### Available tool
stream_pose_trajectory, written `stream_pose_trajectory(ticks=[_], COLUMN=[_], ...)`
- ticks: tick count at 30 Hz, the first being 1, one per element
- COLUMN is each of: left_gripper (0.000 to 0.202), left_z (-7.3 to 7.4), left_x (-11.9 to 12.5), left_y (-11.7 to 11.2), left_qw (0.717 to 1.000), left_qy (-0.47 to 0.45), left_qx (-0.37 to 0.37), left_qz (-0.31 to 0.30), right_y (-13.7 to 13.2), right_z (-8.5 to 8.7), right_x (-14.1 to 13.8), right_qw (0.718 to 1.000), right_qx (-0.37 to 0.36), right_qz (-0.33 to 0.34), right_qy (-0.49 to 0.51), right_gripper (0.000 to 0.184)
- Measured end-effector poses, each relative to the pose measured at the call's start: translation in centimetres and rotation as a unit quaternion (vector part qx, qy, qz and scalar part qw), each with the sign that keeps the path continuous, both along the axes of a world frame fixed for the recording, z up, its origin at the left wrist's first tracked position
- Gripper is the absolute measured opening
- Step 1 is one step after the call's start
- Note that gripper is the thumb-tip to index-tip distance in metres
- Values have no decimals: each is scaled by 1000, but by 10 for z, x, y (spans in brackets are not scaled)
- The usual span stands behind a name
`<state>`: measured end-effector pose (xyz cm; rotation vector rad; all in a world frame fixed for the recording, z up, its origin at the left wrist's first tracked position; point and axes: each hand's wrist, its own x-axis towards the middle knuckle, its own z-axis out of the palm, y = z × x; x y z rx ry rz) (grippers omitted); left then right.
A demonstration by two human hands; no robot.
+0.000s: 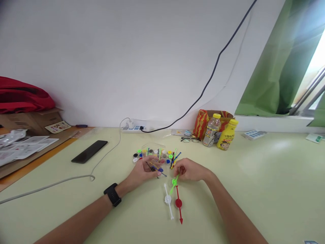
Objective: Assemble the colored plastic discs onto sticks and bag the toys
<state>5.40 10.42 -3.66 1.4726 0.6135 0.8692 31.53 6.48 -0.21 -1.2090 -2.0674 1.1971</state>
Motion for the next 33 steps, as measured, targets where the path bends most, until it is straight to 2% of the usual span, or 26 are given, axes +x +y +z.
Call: stream_pose_trajectory(ticks=[3, 7, 11, 15, 18, 21, 24, 28, 33], left_gripper=[45, 35, 37, 39, 39, 39, 49, 53, 58], left_z=[2, 3, 1, 0, 0, 0, 1, 0, -5], left_x=[0, 0, 1, 3, 4, 3, 1, 1, -1], left_y=[-2, -4, -6, -8, -9, -9, -9, -8, -6], left_qw=[1000, 995, 994, 994, 993, 993, 992, 991, 992], left_qy=[20, 68, 69, 61, 58, 61, 70, 85, 82], left_qx=[23, 66, 79, 82, 86, 89, 102, 99, 78], left_qz=[1, 28, 37, 47, 56, 56, 34, 12, 63], right_y=[0, -7, -16, -18, -15, -10, -5, 2, 3], right_z=[2, 18, 45, 80, 106, 124, 128, 120, 118], right_x=[-1, 1, 2, -9, -23, -35, -44, -51, -49], right_qw=[1000, 999, 993, 975, 970, 962, 950, 950, 948], right_qx=[9, 31, 97, 171, 197, 235, 271, 276, 274], right_qz=[-14, -29, -66, -127, -141, -135, -136, -103, -77], right_qy=[10, 18, 34, 60, 39, -23, -67, -106, -144], right_gripper=[11, 15, 21, 23, 20, 18, 15, 9, 6])
